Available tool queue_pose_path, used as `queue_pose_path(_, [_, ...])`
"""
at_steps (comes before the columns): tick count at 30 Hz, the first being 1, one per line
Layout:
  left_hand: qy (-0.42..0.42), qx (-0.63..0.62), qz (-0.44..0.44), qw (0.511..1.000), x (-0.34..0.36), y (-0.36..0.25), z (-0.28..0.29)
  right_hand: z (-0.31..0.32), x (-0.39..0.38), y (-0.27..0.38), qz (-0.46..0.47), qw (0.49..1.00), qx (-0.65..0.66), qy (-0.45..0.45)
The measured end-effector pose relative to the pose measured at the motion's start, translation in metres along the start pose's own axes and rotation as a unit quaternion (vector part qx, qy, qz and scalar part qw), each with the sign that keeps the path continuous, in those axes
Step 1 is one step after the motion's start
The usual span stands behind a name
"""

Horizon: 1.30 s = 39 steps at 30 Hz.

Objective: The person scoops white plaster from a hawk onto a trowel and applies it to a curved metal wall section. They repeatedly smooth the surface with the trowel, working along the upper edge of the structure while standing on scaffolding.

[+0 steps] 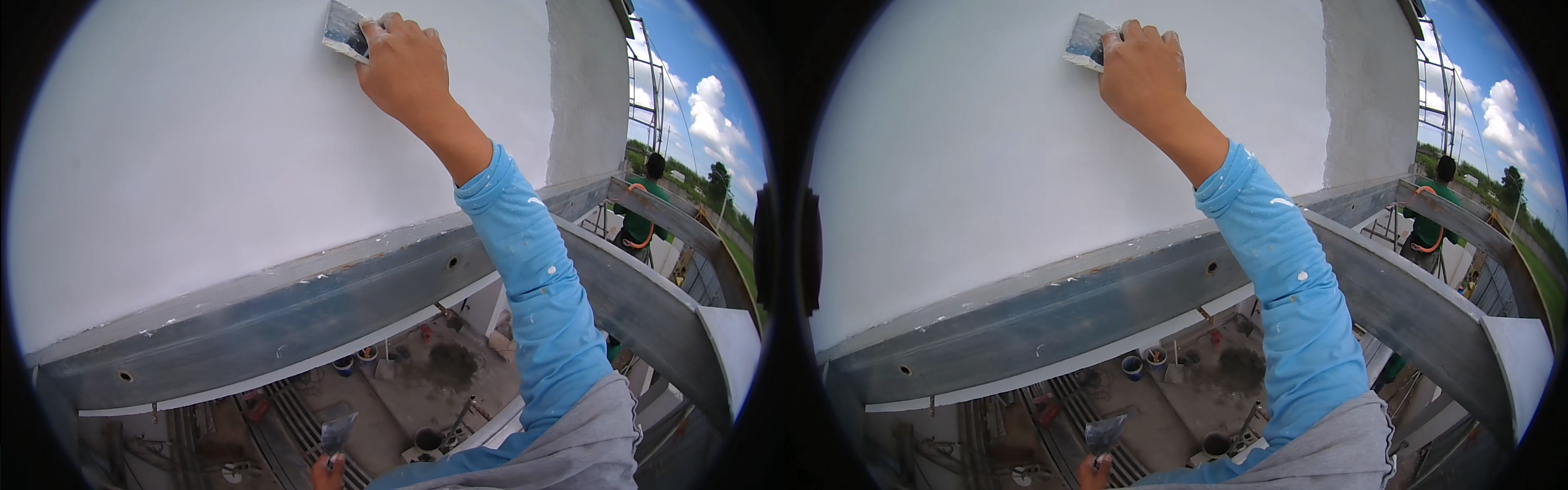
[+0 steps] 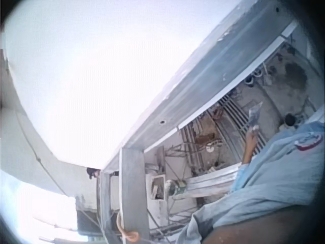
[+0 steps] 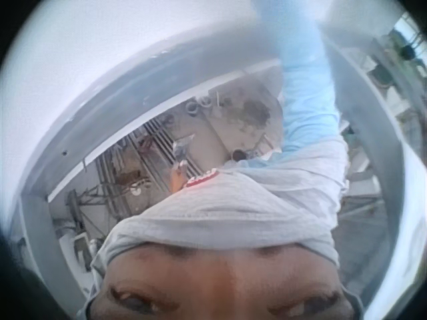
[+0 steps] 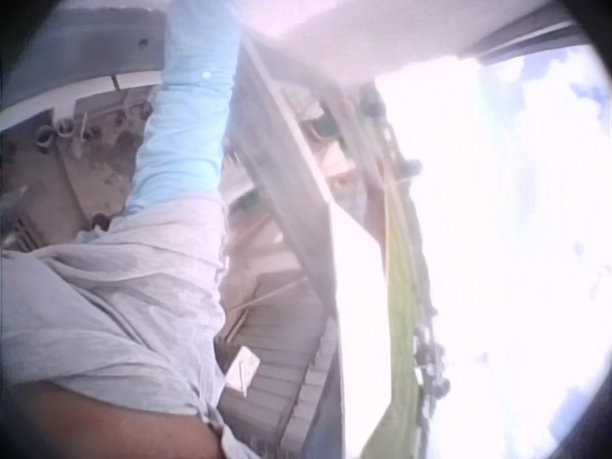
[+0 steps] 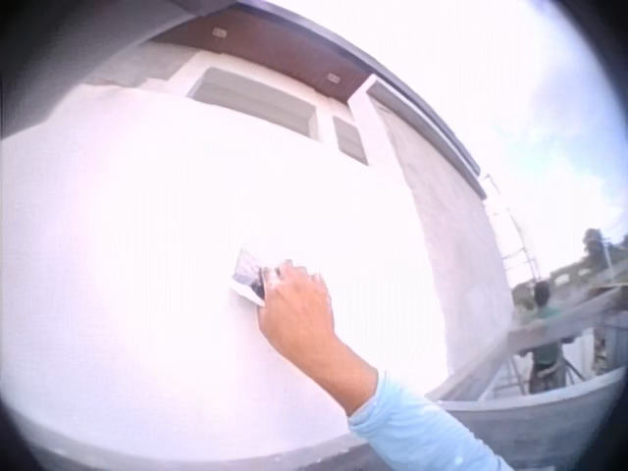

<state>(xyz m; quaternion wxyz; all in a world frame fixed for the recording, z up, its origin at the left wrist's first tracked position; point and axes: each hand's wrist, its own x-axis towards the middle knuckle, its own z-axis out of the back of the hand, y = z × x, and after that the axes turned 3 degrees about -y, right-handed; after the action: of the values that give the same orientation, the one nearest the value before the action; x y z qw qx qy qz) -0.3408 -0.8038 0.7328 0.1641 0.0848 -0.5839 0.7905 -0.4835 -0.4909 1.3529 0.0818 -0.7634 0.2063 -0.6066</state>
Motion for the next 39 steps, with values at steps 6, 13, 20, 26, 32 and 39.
queue_pose_path(6, [0.011,0.002,0.221,0.975,-0.001,-0.022,-0.014,0.008,-0.001,-0.167,-0.177,0.977,0.112,-0.049])
queue_pose_path(13, [0.026,-0.023,0.102,0.994,0.026,-0.046,-0.027,-0.038,-0.045,-0.414,-0.399,0.911,0.018,0.105])
queue_pose_path(20, [-0.073,-0.002,0.134,0.988,0.035,-0.054,-0.067,-0.087,-0.040,-0.487,-0.396,0.904,-0.013,0.162])
queue_pose_path(26, [-0.090,0.067,0.101,0.988,0.030,-0.048,-0.093,-0.125,-0.046,-0.523,-0.404,0.903,-0.002,0.145])
queue_pose_path(32, [-0.085,0.083,0.126,0.985,0.020,-0.048,-0.099,-0.120,-0.033,-0.481,-0.390,0.903,0.024,0.179])
queue_pose_path(39, [-0.084,0.034,0.124,0.988,0.022,-0.046,-0.074,-0.107,0.009,-0.365,-0.364,0.922,-0.014,0.128])
